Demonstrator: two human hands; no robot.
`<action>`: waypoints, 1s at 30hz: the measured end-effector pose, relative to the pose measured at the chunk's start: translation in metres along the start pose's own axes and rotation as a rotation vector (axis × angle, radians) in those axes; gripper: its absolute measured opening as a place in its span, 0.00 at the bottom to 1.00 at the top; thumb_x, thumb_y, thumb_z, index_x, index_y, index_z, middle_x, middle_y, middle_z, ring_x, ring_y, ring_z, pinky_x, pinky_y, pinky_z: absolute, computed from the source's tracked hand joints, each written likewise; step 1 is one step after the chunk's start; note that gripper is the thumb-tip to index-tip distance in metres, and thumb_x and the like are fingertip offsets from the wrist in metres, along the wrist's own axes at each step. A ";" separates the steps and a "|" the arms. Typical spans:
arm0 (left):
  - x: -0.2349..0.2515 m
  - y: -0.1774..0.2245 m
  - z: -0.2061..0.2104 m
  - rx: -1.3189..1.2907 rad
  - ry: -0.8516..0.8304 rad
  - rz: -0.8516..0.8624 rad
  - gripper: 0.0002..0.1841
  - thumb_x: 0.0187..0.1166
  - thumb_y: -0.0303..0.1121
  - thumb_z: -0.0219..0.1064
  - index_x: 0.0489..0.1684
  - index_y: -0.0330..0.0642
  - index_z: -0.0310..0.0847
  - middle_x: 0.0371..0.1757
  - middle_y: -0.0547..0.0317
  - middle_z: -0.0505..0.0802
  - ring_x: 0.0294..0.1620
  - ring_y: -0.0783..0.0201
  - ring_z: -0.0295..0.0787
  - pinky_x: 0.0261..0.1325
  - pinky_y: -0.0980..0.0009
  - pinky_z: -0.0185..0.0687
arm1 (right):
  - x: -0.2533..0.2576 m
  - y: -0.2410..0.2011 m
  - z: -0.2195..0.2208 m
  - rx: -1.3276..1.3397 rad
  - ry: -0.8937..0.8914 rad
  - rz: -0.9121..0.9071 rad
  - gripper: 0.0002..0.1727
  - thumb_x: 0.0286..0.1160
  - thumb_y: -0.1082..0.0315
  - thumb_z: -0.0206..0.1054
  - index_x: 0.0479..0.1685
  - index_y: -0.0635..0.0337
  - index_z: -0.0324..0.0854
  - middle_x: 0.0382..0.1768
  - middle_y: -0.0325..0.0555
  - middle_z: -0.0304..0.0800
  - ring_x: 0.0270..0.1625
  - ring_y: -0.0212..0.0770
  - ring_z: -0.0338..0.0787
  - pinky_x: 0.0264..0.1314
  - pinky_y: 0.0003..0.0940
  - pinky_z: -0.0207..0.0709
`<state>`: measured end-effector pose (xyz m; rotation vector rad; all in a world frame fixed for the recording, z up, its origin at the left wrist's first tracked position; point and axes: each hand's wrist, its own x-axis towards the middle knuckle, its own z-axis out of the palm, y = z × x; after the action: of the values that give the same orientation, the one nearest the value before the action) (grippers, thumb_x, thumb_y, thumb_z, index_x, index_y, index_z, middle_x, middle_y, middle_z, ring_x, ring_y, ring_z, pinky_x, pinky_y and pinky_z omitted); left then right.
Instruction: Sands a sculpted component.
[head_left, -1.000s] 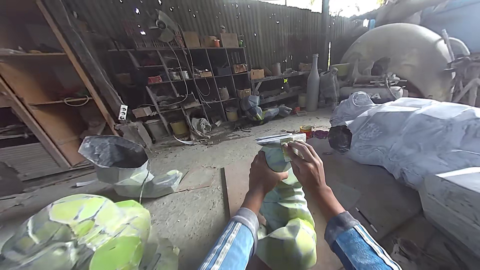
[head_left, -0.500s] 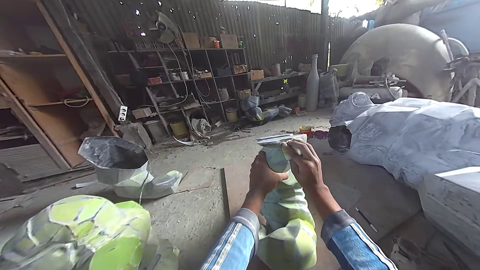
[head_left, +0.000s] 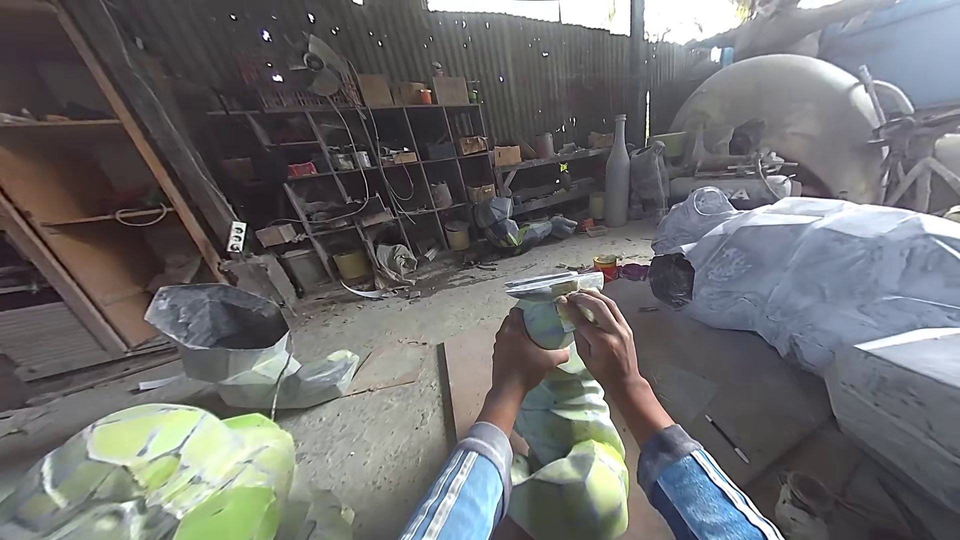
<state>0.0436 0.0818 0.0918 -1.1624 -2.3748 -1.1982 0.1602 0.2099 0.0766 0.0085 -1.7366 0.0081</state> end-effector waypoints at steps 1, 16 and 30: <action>0.000 0.000 0.000 -0.007 0.003 -0.001 0.50 0.31 0.57 0.93 0.61 0.46 0.77 0.50 0.53 0.90 0.50 0.53 0.90 0.50 0.45 0.88 | 0.001 0.000 -0.001 0.009 0.008 0.011 0.19 0.79 0.73 0.62 0.63 0.50 0.91 0.68 0.42 0.88 0.79 0.44 0.79 0.82 0.42 0.75; -0.001 0.003 0.001 -0.001 -0.003 0.014 0.49 0.31 0.57 0.93 0.61 0.46 0.77 0.50 0.53 0.89 0.50 0.54 0.90 0.49 0.46 0.88 | 0.008 -0.006 0.001 0.006 0.029 0.023 0.19 0.79 0.73 0.63 0.63 0.50 0.91 0.67 0.44 0.88 0.79 0.44 0.80 0.81 0.40 0.76; 0.002 0.002 0.002 0.004 -0.017 0.017 0.51 0.31 0.58 0.93 0.62 0.44 0.77 0.52 0.51 0.89 0.52 0.53 0.90 0.52 0.45 0.88 | 0.006 0.001 -0.013 -0.001 -0.029 0.006 0.19 0.78 0.73 0.62 0.62 0.50 0.91 0.65 0.42 0.90 0.77 0.43 0.81 0.82 0.43 0.75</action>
<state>0.0446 0.0851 0.0925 -1.1935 -2.3743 -1.1822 0.1721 0.2113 0.0843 0.0030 -1.7657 0.0117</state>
